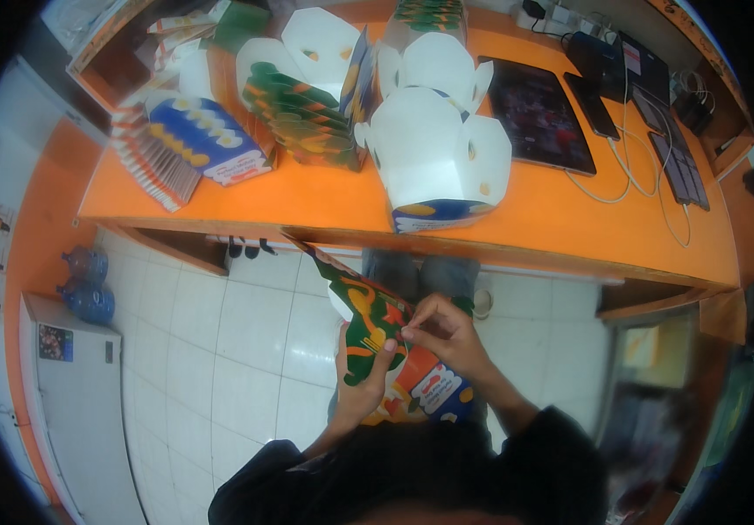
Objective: The person folds flat, colorful cardboard pieces into small hexagonal boxes and places them on an orange countertop. They handle each piece by hand, folding edges and tucking flaps to form the box shape, then stack the finished boxes on the counter.
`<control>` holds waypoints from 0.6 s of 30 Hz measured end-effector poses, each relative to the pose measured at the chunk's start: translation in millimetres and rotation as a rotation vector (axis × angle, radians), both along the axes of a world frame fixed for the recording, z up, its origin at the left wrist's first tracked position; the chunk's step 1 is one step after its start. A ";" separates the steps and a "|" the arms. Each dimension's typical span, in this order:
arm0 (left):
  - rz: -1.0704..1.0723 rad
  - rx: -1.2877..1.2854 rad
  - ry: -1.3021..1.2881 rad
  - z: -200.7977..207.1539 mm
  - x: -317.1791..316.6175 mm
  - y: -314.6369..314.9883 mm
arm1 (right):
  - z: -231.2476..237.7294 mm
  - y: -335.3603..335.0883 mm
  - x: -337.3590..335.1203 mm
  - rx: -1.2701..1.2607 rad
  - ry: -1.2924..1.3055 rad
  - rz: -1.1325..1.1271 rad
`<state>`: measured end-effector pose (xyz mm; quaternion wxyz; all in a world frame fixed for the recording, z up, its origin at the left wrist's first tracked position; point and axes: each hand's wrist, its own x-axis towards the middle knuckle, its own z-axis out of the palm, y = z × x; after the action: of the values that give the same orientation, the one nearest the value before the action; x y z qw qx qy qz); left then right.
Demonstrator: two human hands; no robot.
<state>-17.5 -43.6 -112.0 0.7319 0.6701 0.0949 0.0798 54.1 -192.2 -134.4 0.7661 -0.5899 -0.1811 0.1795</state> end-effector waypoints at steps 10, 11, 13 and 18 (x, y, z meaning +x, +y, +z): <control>0.021 -0.154 0.019 -1.2 -1.7 5.7 | 5.0 -14.6 6.5 -0.157 -0.317 0.058; -0.006 -0.197 0.062 -1.3 -1.8 7.9 | 4.8 -16.8 8.7 -0.134 -0.301 0.090; -0.062 -0.295 0.057 -1.8 -1.5 13.3 | 4.0 -20.1 13.8 -0.073 -0.253 0.155; -0.195 -0.494 0.208 0.0 -4.8 22.8 | 4.9 -19.9 20.4 -0.143 -0.258 0.297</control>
<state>-22.3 -20.8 -112.0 0.8635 0.4819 0.1211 -0.0860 74.5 -212.1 -129.5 0.6580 -0.6275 -0.3495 0.2260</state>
